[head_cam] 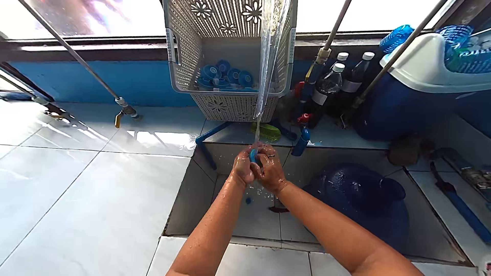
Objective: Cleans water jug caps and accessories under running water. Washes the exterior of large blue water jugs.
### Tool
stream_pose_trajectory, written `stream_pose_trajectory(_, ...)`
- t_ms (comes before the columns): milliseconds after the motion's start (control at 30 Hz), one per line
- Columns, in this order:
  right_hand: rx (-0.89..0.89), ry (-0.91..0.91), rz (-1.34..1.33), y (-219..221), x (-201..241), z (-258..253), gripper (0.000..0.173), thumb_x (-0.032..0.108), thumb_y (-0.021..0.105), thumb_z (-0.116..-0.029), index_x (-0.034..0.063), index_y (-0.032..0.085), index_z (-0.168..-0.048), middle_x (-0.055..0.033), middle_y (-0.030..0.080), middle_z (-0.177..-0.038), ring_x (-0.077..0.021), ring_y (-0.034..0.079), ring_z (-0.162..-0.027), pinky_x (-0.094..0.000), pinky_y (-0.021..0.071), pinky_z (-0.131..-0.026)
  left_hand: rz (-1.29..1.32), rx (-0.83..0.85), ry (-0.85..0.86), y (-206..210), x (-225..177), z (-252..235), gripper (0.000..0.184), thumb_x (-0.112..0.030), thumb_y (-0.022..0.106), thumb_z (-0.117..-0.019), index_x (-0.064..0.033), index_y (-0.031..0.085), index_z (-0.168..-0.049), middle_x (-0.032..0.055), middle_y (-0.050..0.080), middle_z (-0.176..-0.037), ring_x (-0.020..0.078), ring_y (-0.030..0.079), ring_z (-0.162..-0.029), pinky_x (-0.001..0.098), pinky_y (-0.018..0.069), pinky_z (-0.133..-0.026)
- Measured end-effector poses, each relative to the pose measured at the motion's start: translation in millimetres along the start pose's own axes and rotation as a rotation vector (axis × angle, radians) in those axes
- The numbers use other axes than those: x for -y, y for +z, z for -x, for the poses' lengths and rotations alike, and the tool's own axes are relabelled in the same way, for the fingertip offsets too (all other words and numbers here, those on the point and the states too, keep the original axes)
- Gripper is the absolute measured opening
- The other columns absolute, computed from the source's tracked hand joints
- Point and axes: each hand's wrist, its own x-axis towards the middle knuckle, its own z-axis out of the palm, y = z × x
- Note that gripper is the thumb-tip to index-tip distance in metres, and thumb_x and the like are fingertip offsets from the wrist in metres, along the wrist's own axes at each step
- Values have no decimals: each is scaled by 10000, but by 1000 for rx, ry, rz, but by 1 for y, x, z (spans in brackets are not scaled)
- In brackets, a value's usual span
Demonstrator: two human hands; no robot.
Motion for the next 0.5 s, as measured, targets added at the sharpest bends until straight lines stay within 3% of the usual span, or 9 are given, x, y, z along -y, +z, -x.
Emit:
stream_pose_trajectory(67, 119, 265, -201, -6, 25, -9, 416, 168, 575, -983, -141, 631, -1255, -320, 453, -1512, -439, 362, -1473, -534, 278, -1224, -93, 33, 124, 6, -2, 4, 417, -303, 253, -1124, -123, 564, -1336, 17, 657, -1101, 78, 646, -857, 234, 544, -724)
stream_pose_trajectory(100, 146, 425, -361, -11, 41, -16, 418, 107, 561, -997, -133, 568, -1340, -299, 429, -1526, -364, 390, -1455, -451, 314, -1209, -141, 39, 166, 8, -4, 6, 446, -332, 224, -1125, -137, 528, -1386, 7, 637, -1161, 56, 631, -885, 217, 530, -739)
stream_pose_trajectory(200, 233, 600, -495, -26, 44, -32, 264, 66, 555, -1032, -130, 608, -1201, -267, 615, -1171, -295, 636, -1046, -411, 538, -941, -327, 81, 136, -5, -12, 15, 421, -240, 267, -1109, -58, 431, -1451, 77, 576, -1213, 121, 584, -1000, 289, 497, -873)
stream_pose_trajectory(233, 325, 550, -401, -30, 35, -34, 292, 75, 484, -1065, -145, 579, -1232, -288, 643, -1118, -314, 669, -990, -430, 555, -909, -433, 101, 85, -16, -16, 18, 375, -127, 339, -1085, -14, 424, -1432, 111, 584, -1187, 148, 593, -995, 313, 504, -893)
stream_pose_trajectory(300, 610, 355, -101, -43, 16, -42, 334, 45, 437, -1068, -142, 505, -1336, -313, 646, -1169, -377, 676, -1063, -492, 533, -980, -718, 147, -9, -29, -22, 19, 376, 67, 507, -965, 66, 483, -1340, 162, 628, -1120, 167, 644, -919, 325, 554, -842)
stream_pose_trajectory(333, 779, 191, 83, -48, 13, -49, 361, 49, 477, -1047, -132, 505, -1357, -326, 654, -1173, -429, 672, -1087, -558, 513, -989, -870, 165, -55, -32, -23, 18, 340, 80, 574, -939, 88, 529, -1276, 167, 647, -1076, 165, 667, -875, 324, 581, -811)
stream_pose_trajectory(400, 958, -126, 320, -49, 20, -60, 306, 133, 495, -1062, -62, 608, -1270, -281, 707, -1041, -460, 701, -992, -622, 522, -872, -1072, 221, -169, -34, -22, 16, 296, 28, 634, -963, 67, 577, -1251, 132, 670, -1025, 132, 684, -822, 305, 594, -783)
stream_pose_trajectory(433, 910, -193, 321, -47, 22, -64, 276, 160, 516, -1063, -41, 667, -1179, -261, 720, -969, -453, 711, -944, -629, 528, -835, -1049, 206, -153, -35, -22, 16, 243, 22, 614, -977, 65, 592, -1215, 107, 682, -970, 113, 687, -784, 288, 596, -762)
stream_pose_trajectory(500, 565, -83, 112, -34, 15, -60, 238, 114, 585, -1023, -91, 703, -1050, -256, 721, -899, -404, 726, -877, -575, 566, -824, -727, 41, 65, -32, -17, 18, 159, 53, 529, -1005, 93, 613, -1135, 99, 693, -854, 114, 680, -707, 282, 593, -715)
